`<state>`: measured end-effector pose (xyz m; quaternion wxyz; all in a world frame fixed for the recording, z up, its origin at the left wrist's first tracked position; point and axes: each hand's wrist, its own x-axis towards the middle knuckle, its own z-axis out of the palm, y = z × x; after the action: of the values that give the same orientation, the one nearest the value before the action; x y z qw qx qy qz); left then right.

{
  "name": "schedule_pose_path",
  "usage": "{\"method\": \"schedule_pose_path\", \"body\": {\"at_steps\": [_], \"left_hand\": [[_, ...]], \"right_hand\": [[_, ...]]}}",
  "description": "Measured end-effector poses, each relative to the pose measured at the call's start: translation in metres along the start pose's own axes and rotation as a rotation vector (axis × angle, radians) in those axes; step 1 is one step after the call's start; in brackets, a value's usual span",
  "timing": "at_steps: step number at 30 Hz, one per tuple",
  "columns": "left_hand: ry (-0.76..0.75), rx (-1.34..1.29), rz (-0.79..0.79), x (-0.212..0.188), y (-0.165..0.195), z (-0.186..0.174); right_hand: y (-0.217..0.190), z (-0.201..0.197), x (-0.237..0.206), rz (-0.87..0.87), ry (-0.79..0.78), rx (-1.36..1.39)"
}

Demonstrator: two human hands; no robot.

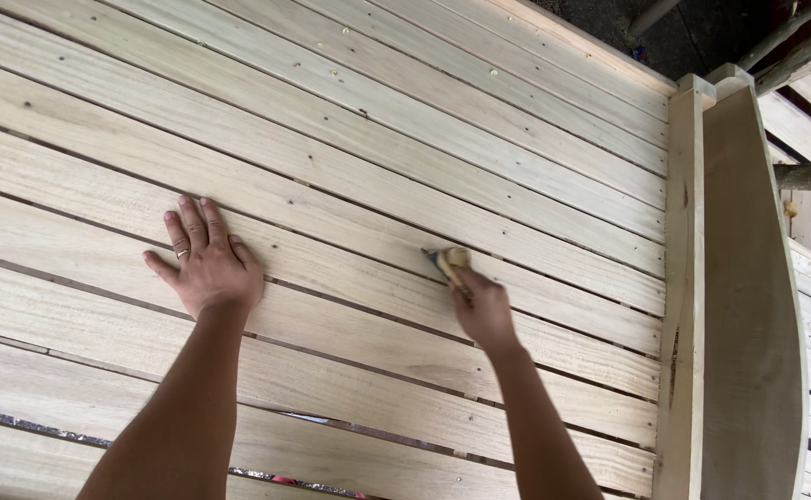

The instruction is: The person sands the surfaces of wooden furniture using a sanding block. They work on a small wooden shelf unit and then a larger wooden bed frame, smoothing the slats and edges.

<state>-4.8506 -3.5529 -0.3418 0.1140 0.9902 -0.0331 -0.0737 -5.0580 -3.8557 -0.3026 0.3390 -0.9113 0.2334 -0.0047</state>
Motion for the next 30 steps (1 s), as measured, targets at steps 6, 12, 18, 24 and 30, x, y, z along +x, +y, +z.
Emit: {"method": "schedule_pose_path", "body": {"at_steps": [6, 12, 18, 24, 30], "left_hand": [[-0.015, 0.003, -0.013, 0.001, 0.0, 0.001], [0.012, -0.006, 0.005, 0.0, 0.0, 0.0], [-0.001, -0.015, -0.01, -0.003, 0.002, -0.001], [0.018, -0.009, 0.0, -0.002, 0.002, -0.002], [0.007, 0.022, -0.005, -0.001, 0.002, -0.006]], "right_hand": [[-0.005, -0.059, 0.023, 0.126, -0.245, 0.249], [-0.021, -0.056, 0.058, 0.297, -0.29, 0.002], [-0.03, -0.055, 0.059, 0.197, -0.314, -0.273], [-0.04, -0.038, 0.04, 0.056, -0.149, -0.502], [-0.034, -0.028, 0.032, 0.086, -0.202, -0.418]]}}
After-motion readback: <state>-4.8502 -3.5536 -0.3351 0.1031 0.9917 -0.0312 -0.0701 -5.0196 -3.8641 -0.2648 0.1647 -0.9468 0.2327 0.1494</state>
